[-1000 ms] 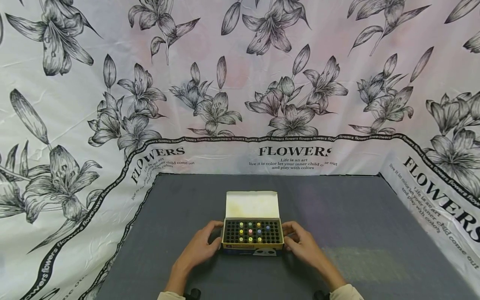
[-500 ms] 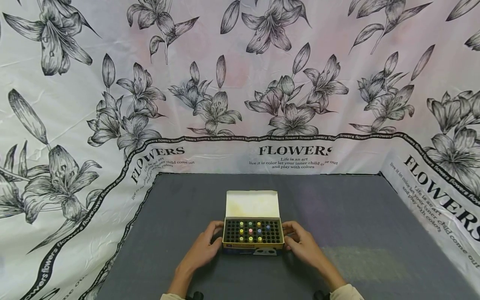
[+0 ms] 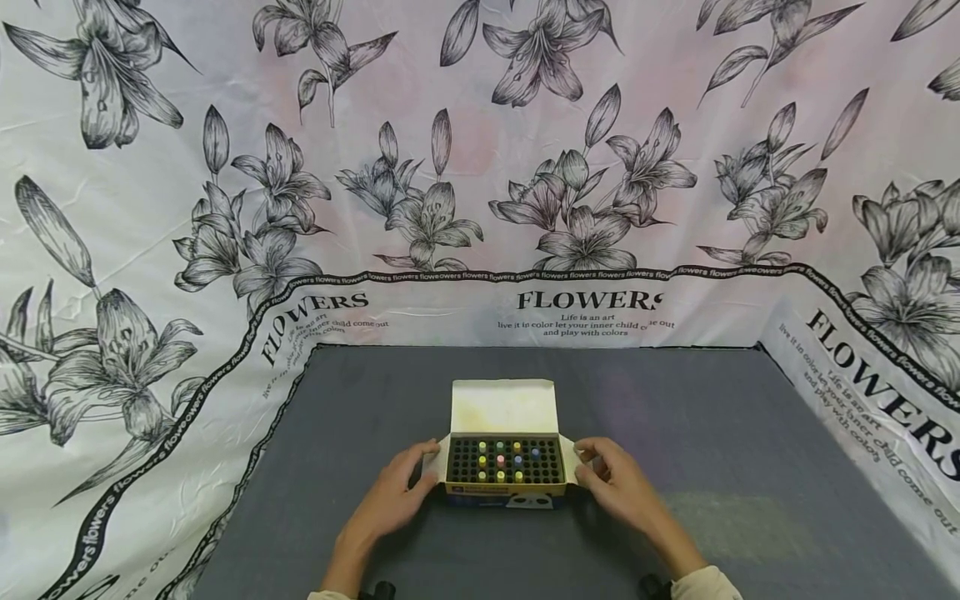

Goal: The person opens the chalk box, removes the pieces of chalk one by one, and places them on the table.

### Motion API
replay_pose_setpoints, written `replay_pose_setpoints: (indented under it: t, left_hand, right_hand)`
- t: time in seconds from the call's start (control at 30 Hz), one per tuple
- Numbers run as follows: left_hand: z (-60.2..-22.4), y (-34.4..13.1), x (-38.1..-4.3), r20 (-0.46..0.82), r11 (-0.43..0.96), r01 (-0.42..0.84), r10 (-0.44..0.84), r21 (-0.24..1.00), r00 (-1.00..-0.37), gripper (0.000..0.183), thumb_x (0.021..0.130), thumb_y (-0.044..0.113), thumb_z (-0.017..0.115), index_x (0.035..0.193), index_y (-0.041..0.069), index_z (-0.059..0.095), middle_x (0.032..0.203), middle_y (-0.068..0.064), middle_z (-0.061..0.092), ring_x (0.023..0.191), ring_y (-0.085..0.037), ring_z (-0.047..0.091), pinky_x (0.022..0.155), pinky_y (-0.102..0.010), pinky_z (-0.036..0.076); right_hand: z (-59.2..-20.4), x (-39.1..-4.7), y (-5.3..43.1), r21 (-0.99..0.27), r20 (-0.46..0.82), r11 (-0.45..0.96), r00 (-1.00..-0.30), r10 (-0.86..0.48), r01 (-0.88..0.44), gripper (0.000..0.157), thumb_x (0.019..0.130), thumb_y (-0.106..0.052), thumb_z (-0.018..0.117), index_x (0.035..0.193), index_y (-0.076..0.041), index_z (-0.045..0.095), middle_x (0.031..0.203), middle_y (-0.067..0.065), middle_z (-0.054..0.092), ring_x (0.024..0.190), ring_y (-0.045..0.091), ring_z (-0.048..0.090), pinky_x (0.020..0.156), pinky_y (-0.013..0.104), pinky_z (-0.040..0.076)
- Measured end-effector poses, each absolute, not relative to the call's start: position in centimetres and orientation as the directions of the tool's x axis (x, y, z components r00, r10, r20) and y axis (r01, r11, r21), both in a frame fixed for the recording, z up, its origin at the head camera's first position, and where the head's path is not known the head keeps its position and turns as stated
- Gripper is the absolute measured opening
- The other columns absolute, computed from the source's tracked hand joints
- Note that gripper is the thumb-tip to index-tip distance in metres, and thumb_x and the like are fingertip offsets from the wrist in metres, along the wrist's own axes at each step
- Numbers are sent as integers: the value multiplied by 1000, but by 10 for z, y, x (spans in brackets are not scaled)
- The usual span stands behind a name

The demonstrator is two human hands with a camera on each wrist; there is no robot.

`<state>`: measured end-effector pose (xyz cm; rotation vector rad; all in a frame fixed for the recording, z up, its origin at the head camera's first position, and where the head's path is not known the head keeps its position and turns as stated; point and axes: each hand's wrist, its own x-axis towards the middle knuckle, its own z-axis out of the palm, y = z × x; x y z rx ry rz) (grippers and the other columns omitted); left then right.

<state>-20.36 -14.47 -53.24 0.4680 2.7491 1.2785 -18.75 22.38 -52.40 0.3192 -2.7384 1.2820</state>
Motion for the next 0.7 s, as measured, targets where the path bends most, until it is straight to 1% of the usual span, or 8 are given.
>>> replay_pose_setpoints:
  t: [0.1,0.17,0.3,0.37,0.4,0.5,0.63,0.7]
  left_hand:
    - [-529,-144,-203,84,654,254,280,712,-956,44,105,35,56,146,21,53,157,-8,47,146,-39,41,110,-72,30]
    - [-527,-142,-203,111,667,271,272,694,-956,48,104,39,56,148,20,52,158,-10,46,148,-41,38,110,-75,26]
    - [-521,-135,-204,167,666,309,269,679,-948,55,101,43,60,150,19,50,162,-10,41,152,-42,30,109,-78,22]
    - [-519,-131,-205,211,653,346,279,674,-937,60,98,44,63,151,18,50,163,-10,39,153,-44,28,108,-80,21]
    - [-518,-128,-206,227,647,363,288,670,-930,62,97,45,65,151,17,50,164,-10,38,153,-45,27,108,-80,21]
    - [-517,-121,-208,272,641,423,326,641,-905,70,94,50,67,152,17,49,164,-11,36,153,-46,26,108,-80,22]
    - [-520,-112,-211,291,653,467,366,597,-884,75,92,55,67,154,18,47,163,-9,38,153,-45,27,108,-78,25]
    - [-522,-109,-211,296,659,474,371,584,-880,75,91,55,68,154,18,47,162,-9,40,152,-44,29,109,-77,25]
  right_hand:
    - [-523,-188,223,-682,265,678,-957,-120,-274,28,97,-20,69,124,-11,67,105,0,64,80,5,53,70,28,47]
    - [-521,-189,221,-634,339,707,-934,-109,-313,27,95,-19,71,120,-11,69,101,-2,63,81,6,51,72,29,45]
    - [-518,-194,214,-520,506,749,-855,-118,-411,27,86,-16,78,111,-10,73,95,-2,66,84,10,48,76,33,34]
    - [-516,-196,210,-474,568,749,-811,-142,-463,28,81,-14,80,108,-10,74,93,0,66,87,13,48,78,36,29]
    - [-516,-198,208,-452,591,749,-792,-156,-485,29,79,-13,81,107,-10,74,93,1,67,88,14,48,78,37,29]
    - [-515,-202,201,-421,612,735,-765,-202,-531,31,76,-13,83,106,-10,75,93,3,67,92,18,49,80,41,28]
    - [-515,-205,191,-398,572,748,-781,-251,-532,32,77,-16,85,108,-13,75,95,2,69,95,20,51,84,47,29]
    - [-514,-206,187,-382,552,756,-787,-275,-532,32,78,-17,85,108,-14,76,95,1,70,95,20,52,86,49,29]
